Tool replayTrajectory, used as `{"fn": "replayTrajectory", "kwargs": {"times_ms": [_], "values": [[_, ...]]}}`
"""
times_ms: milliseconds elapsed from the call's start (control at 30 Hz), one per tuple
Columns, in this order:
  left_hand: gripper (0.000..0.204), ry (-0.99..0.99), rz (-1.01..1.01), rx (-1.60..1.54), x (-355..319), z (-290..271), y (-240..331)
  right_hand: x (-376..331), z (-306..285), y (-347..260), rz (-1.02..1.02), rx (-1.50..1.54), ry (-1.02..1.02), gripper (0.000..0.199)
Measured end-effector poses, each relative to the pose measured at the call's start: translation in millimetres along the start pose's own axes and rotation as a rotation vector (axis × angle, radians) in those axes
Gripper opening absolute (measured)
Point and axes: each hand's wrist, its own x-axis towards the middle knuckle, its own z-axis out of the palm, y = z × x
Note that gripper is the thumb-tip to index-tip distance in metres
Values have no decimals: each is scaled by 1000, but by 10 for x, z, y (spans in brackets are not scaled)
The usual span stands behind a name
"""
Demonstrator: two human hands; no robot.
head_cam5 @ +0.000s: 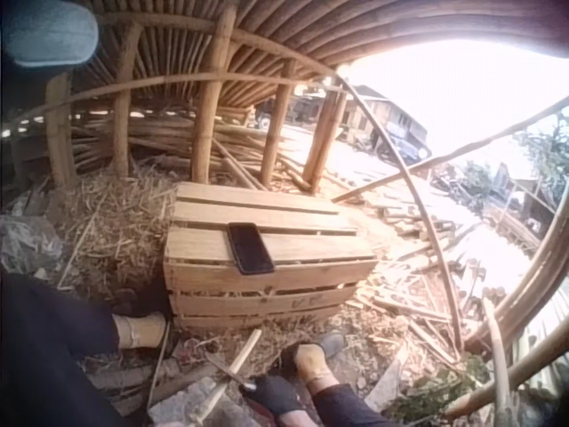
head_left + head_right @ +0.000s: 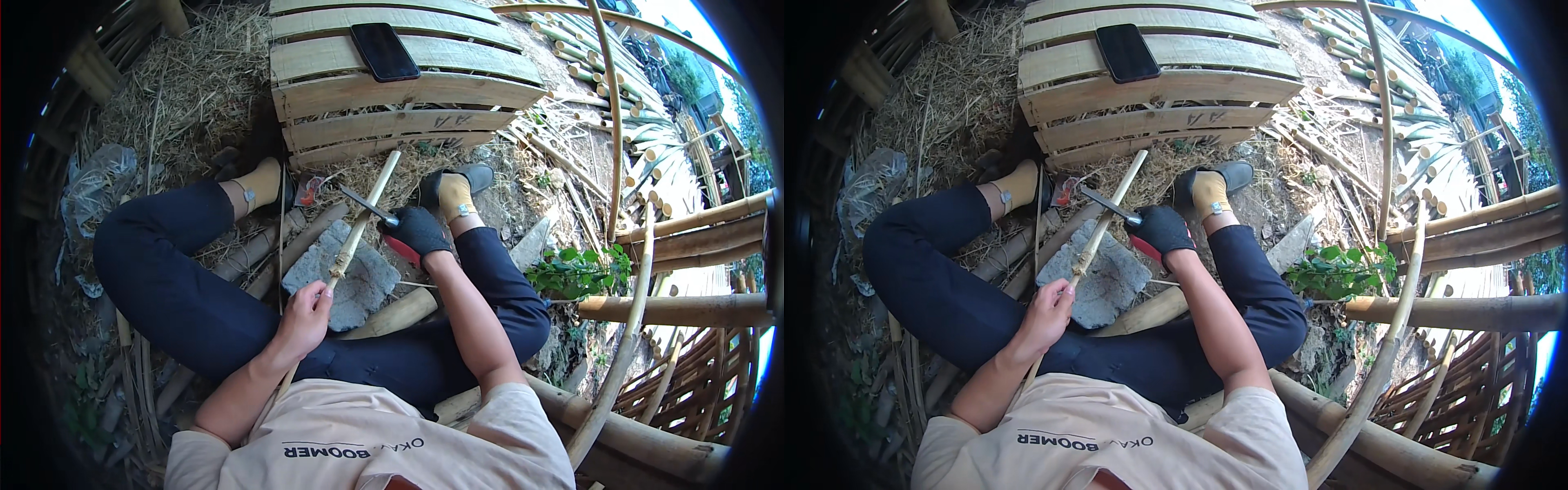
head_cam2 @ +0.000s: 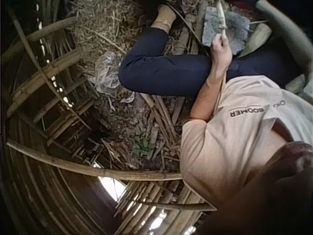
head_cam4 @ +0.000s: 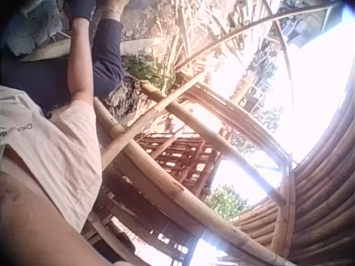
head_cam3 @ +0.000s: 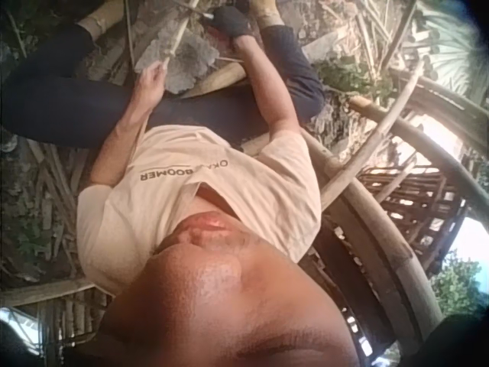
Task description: The person shaves thin layers off a wooden stick using a small blade, resting the stick against a stone block placed on the ground between their legs.
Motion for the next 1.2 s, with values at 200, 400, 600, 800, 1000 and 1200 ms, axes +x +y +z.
{"fn": "replayTrajectory", "kwargs": {"times_ms": [200, 400, 600, 800, 1000, 1200], "values": [[27, 0, 86, 185, -41, 58, 1, 139, -94, 333, 147, -6, 66, 37], [29, -94, -149, -187, -6, 29, 132, -99, -138, 62, 30, -2, 5, 35], [27, -48, -88, -84, -5, 2, 5, 93, -6, 124, -1, -22, 30, 32], [27, -167, -129, -167, -54, 63, -18, 101, -153, 384, 169, 16, 78, 37], [28, -167, -266, -304, -22, 18, 199, -139, -109, 59, -39, 14, -100, 31], [28, -154, -277, -372, 16, -70, 226, -296, -129, -244, -84, -1, -174, 31]]}}
